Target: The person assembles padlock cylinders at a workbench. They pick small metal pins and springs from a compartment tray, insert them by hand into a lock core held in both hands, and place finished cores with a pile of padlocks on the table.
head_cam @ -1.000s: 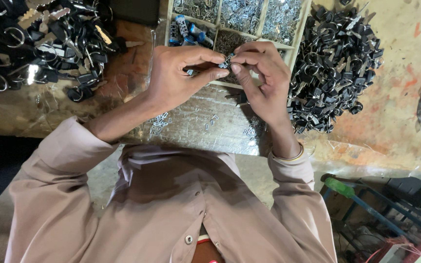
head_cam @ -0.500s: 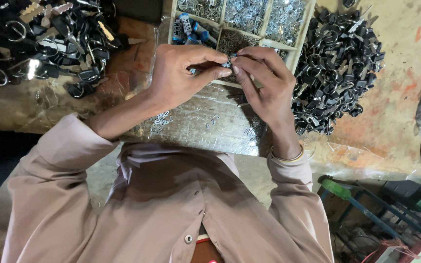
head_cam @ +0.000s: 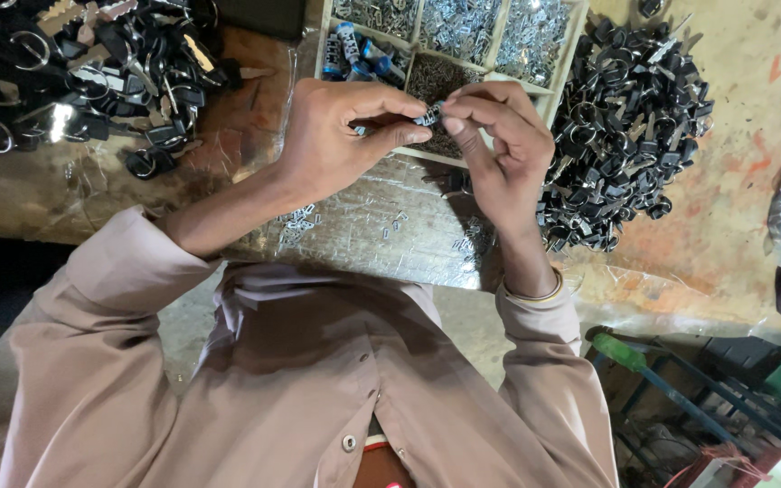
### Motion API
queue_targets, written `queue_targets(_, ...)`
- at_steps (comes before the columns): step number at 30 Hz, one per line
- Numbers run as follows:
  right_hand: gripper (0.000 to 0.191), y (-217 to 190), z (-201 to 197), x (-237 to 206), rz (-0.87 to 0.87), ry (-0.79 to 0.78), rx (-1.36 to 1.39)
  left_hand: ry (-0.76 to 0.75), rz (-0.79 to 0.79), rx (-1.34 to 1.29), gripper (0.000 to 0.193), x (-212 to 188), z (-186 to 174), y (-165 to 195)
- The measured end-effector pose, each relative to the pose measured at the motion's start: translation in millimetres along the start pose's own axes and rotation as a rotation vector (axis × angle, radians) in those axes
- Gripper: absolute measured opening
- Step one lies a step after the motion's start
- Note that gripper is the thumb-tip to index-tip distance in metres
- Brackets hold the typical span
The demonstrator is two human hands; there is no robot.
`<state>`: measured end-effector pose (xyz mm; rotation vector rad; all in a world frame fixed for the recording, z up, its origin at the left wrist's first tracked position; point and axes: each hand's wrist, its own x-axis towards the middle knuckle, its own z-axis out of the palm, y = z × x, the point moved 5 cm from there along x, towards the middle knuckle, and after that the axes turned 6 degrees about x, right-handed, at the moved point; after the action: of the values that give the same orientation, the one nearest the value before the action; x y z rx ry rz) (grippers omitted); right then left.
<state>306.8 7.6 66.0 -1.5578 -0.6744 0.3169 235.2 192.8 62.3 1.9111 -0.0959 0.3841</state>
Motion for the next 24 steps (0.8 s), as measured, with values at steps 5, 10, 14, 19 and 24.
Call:
queue_targets(5,0.017,-3.0,4.8,-0.4,-0.065,-0.064,-0.135,-0.018,-0.006,-0.003,0.021,-0.4,-0.1,-0.7)
queue_targets(10,0.020,-9.2,6.7,0.5,-0.100,-0.048,-0.169,-0.030,-0.035,-0.094,0.019,-1.4,-0.3,-0.8)
queue_targets(14,0.023,-8.9,5.2,2.5,-0.095,-0.072,-0.136,-0.028,-0.040,-0.085,0.018,0.7,-0.8,-1.4)
queue_targets(19,0.023,-0.2,1.8,3.2,-0.021,-0.078,-0.019,-0.044,-0.057,-0.072,0.017,-0.1,-0.1,-1.9)
queue_targets(24,0.023,6.8,-2.5,5.4,0.063,-0.094,0.032,-0.061,-0.043,-0.091,0.018,0.2,1.7,-2.4)
